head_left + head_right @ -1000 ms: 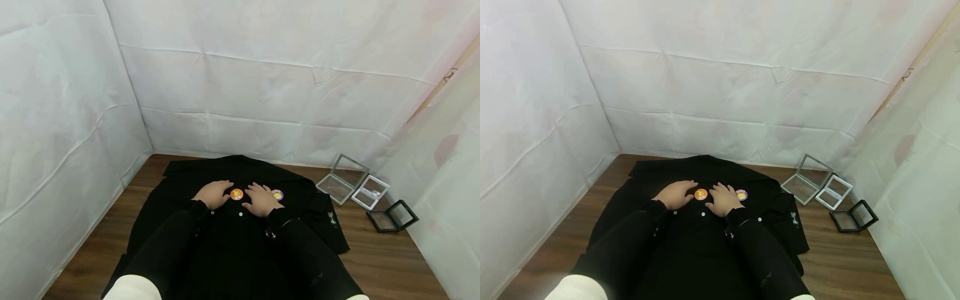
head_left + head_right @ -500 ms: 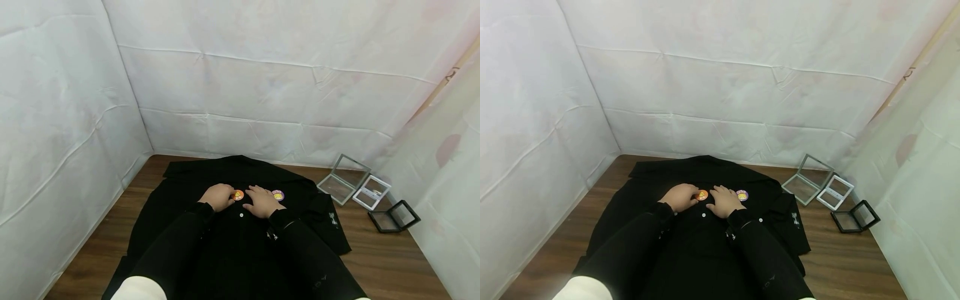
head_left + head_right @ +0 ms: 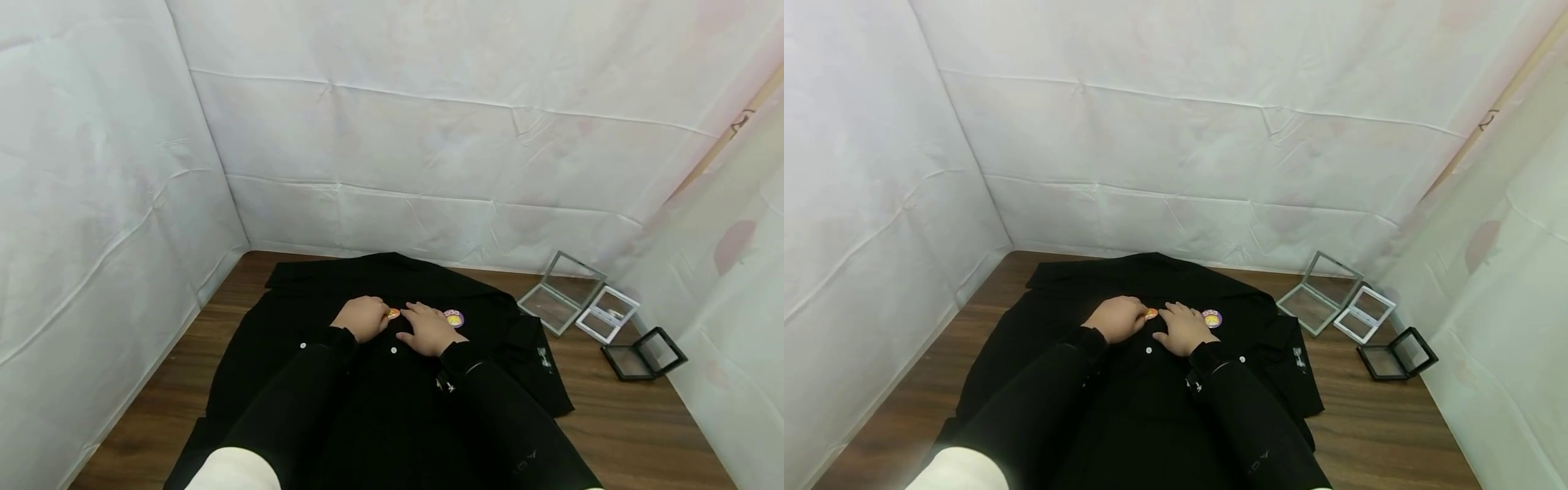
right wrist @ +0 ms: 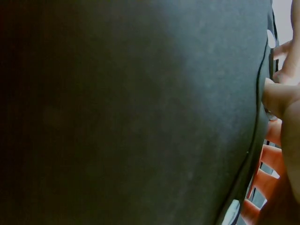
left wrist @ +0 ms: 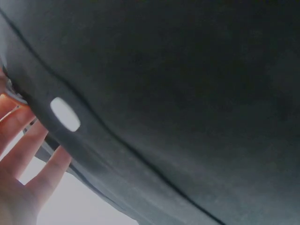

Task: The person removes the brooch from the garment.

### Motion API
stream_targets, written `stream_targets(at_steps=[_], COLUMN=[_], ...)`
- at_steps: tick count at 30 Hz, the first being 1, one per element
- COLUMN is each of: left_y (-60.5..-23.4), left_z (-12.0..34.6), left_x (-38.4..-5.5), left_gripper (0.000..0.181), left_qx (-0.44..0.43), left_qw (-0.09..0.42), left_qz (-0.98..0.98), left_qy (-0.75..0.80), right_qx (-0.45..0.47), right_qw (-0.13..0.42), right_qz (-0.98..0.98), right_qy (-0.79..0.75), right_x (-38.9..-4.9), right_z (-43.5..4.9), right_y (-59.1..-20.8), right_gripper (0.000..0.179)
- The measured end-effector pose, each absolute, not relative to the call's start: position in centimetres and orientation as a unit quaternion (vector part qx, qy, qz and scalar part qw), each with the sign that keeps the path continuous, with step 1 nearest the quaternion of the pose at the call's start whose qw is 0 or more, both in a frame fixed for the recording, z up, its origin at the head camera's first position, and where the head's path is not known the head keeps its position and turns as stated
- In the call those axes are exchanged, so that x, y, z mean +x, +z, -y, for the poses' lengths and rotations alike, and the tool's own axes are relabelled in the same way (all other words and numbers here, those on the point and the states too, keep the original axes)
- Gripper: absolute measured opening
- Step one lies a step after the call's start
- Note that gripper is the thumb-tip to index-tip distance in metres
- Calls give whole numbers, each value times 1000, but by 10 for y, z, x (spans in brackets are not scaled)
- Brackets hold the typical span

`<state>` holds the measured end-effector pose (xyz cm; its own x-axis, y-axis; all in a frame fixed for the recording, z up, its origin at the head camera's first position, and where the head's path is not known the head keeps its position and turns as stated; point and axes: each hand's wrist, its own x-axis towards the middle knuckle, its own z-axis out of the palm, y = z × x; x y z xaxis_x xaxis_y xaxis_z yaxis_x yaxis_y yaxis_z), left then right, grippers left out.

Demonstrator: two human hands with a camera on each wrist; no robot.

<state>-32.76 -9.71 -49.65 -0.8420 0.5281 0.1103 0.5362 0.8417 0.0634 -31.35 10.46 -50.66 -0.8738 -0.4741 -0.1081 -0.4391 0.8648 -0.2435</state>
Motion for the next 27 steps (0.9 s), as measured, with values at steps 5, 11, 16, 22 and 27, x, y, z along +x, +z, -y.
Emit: stream_targets(at_steps=[5,11,16,22,27], left_y=[-491,-486,-490,-495,-496], left_z=[101,104,104,103,100], left_x=[-334,-336,-342,-347,-348], left_gripper=[22,18,17,17,15], left_qx=[-263,-231,-201,-155,-109], left_qw=[26,14,15,-1,-20], left_qz=[958,954,951,949,950], left_qy=[-113,-191,-234,-274,-292], right_qx=[-234,-226,-218,-237,-236], right_qw=[82,85,97,85,93], right_qz=[-962,-965,-968,-966,-965], right_qy=[-111,-102,-71,-60,-64], right_x=[-313,-307,-297,-283,-277], right_z=[-105,-100,-91,-78,-69], right_y=[-505,-495,-479,-471,-475], right_gripper=[64,62,64,68,73])
